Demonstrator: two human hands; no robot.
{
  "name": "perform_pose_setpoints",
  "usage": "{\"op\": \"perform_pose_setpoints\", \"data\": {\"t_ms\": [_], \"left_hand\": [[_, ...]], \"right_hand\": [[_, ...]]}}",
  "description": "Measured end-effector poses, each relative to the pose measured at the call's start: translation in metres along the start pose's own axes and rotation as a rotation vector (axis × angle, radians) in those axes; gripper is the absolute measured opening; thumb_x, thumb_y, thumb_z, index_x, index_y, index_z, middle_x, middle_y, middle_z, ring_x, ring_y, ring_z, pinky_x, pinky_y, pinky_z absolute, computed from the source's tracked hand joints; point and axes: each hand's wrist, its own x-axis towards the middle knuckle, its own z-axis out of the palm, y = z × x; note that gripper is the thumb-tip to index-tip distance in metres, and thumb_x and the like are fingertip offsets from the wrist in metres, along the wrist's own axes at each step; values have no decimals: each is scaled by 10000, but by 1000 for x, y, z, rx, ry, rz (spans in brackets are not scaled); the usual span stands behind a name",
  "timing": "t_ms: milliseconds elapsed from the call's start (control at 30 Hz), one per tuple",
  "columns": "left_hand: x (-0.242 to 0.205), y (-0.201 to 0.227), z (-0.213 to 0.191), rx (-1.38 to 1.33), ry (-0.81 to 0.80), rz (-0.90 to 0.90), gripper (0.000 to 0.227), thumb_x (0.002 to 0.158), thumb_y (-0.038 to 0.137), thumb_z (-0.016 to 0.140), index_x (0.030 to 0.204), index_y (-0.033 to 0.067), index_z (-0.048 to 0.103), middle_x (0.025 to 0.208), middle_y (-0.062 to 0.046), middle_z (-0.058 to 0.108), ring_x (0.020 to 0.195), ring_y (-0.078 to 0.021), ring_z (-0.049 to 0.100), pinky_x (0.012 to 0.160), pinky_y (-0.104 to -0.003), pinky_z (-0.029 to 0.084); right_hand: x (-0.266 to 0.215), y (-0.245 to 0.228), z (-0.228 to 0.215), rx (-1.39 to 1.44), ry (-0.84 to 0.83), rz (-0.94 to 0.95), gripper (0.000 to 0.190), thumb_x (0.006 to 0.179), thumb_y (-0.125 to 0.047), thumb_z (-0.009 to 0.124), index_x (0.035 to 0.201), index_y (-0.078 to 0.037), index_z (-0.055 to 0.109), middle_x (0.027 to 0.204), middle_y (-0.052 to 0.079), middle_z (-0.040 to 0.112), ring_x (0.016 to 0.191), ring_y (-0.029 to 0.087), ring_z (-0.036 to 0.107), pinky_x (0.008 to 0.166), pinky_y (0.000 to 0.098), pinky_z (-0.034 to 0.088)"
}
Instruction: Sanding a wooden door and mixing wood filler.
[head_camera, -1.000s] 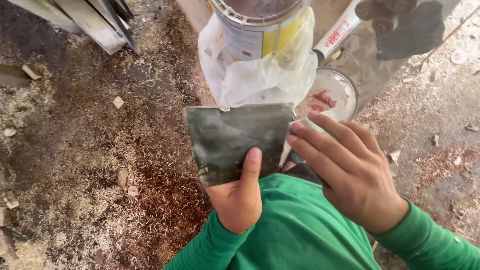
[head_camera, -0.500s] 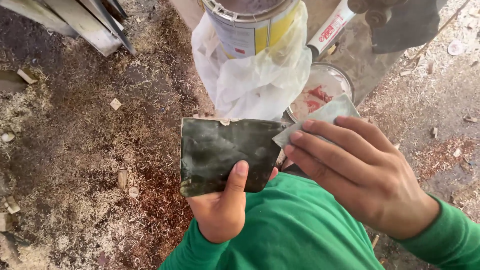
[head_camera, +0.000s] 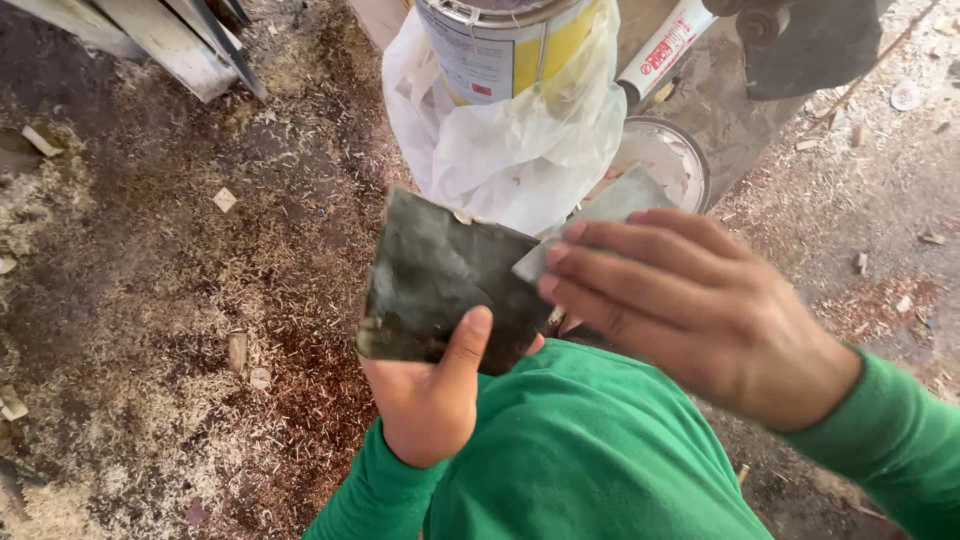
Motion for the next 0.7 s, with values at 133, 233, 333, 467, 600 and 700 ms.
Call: {"op": "perform_pose_setpoints", "data": {"t_ms": [133, 233, 333, 467, 600, 700], "left_hand": [[4, 1, -4, -30, 100, 48, 277, 988, -83, 592, 1262, -102, 552, 1111, -194, 720, 915, -301, 763, 766, -465, 699], [-5, -8, -11, 161, 107, 159, 231, 1021, -84, 619, 1247, -117, 582, 1141, -196, 706, 988, -273, 718, 854, -452, 645], [-4, -5, -2, 245, 15, 198, 199, 1049, -83, 624, 1244, -125, 611, 1154, -194, 711, 1007, -257, 717, 898, -421, 625], [-5, -2, 4, 69, 9, -21, 214, 1007, -63, 590, 1211, -120, 619, 1069, -186, 750, 905, -241, 776, 772, -394, 704], [-5, -12, 3, 100, -29, -94, 192, 1009, -72, 595, 1184, -139, 641, 1051, -196, 759, 850, -250, 787, 743, -392, 695], [-3, -9, 3, 15, -14, -141, 256, 966, -74, 598, 1219, -108, 608, 1049, -174, 746, 831, -236, 766, 715, -383, 680]], "right_hand": [[-11, 7, -7, -33, -40, 7, 445, 861, -124, 628, 1295, -31, 661, 1320, 87, 654, 1255, 278, 620, 1022, 459, 510], [-16, 2, -8, -72, -77, 41, 472, 838, -112, 613, 1302, -36, 661, 1328, 79, 656, 1269, 283, 617, 1014, 465, 505], [-19, -3, -7, -117, -85, 53, 464, 850, -125, 618, 1305, -45, 664, 1355, 75, 642, 1272, 273, 608, 1013, 457, 500], [-17, -1, 2, -74, -99, 16, 451, 854, -138, 638, 1297, -65, 675, 1374, 77, 628, 1272, 277, 603, 1007, 467, 496], [-12, -4, 6, -62, -141, 19, 484, 830, -191, 643, 1299, -73, 668, 1372, 56, 626, 1269, 272, 600, 995, 471, 492], [-9, -3, 11, -35, -112, 13, 528, 814, -184, 630, 1329, -70, 655, 1389, 67, 614, 1278, 273, 595, 1017, 463, 491]]}}
